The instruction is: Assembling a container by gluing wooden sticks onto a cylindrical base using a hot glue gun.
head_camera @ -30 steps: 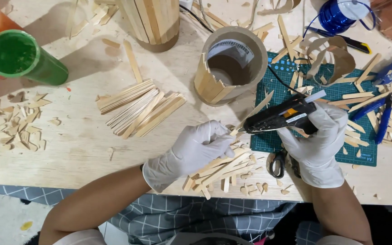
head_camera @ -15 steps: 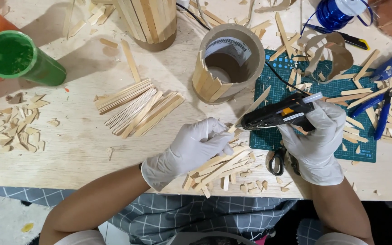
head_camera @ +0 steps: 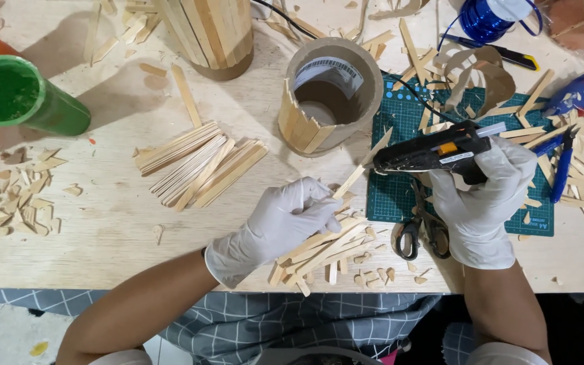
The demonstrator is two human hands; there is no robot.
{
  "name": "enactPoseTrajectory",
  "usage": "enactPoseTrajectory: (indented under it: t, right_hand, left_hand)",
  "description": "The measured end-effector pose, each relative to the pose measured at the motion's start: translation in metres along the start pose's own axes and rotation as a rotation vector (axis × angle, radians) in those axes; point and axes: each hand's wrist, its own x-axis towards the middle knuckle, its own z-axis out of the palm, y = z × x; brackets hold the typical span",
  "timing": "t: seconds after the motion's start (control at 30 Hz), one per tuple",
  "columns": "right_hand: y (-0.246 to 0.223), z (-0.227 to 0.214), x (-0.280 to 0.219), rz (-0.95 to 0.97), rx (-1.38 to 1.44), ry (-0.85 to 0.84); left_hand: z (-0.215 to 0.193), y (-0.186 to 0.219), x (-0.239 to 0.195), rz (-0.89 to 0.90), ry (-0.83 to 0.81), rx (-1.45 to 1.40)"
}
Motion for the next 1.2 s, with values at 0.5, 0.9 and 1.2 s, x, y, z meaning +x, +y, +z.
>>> enactPoseTrajectory:
  t: [0.5, 0.9, 1.2]
  right_hand:
    - [0.007, -0.003, 0.015, -0.152, -0.178, 0.128]
    - [0.042, 0.015, 0.019, 0.028, 0.082, -0.413]
    - [-0.019, -0.013, 0.050, 0.431, 0.941, -0.401]
  left_hand:
    - [0.002, -0.003, 0.001, 0.022, 0.011, -0.040]
    - [0.020, -0.006, 0.007, -0.201, 0.090, -0.272]
    - [0.015, -0.014, 0.003, 0.017, -0.106, -0.142]
